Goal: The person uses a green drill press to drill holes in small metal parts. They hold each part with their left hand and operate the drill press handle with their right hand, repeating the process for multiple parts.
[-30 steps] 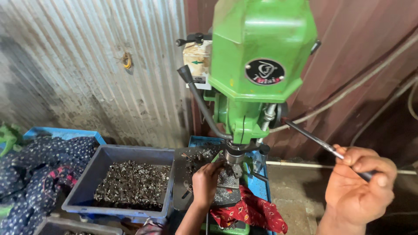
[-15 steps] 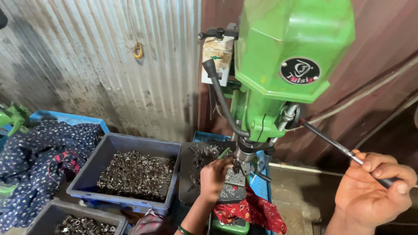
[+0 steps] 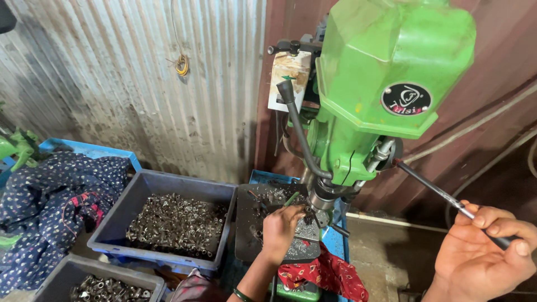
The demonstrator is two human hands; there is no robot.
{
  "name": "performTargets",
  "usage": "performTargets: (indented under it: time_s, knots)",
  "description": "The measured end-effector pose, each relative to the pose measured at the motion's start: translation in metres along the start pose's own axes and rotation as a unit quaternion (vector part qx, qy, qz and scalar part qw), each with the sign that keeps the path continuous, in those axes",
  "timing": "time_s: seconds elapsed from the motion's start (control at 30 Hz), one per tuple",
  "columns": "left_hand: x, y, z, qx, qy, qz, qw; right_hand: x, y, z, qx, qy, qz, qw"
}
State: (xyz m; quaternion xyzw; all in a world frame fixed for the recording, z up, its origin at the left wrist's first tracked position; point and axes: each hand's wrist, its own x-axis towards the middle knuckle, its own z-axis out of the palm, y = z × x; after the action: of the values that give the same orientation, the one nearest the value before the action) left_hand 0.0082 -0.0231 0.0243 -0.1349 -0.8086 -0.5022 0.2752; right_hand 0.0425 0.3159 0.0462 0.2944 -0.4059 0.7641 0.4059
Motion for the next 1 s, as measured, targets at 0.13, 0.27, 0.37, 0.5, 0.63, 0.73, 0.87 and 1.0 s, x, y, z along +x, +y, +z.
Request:
performTargets:
  time_s: [0.13,0.27,0.37,0.5,0.63,0.73,0.87,1.0]
  knots:
    - [0.0,0.004,-0.001,-0.007,0.013,-0.008,1.0,0.021,0.004,0.004,0.006,-0.003,-0.002,1.0]
    - [-0.001,0.01,0.001,-0.005,0.016,-0.035,0.999,0.097,0.022,0.026,0.018,0.013,0.014,1.0]
    - [0.0,0.011,-0.007,0.004,0.006,-0.048,0.999,0.173,0.044,0.048,0.023,0.018,0.039,0.999]
    - [0.011,-0.004,-0.045,0.09,0.152,-0.19,0.966,0.197,0.055,0.064,-0.011,-0.042,0.025,0.999]
    - [0.022,-0.02,-0.07,0.289,0.157,-0.047,0.943,0.195,0.059,0.069,0.025,-0.038,0.024,0.999]
    - [0.024,-0.018,-0.059,0.323,0.067,-0.071,0.941,0.196,0.059,0.069,0.054,-0.019,0.037,0.998]
    - [0.027,-0.011,-0.049,0.384,-0.053,-0.15,0.91,0.194,0.053,0.068,-0.007,0.0,0.016,1.0]
    - [0.026,-0.009,-0.047,0.343,-0.013,-0.119,0.932,0.187,0.045,0.068,-0.004,-0.021,0.01,1.0]
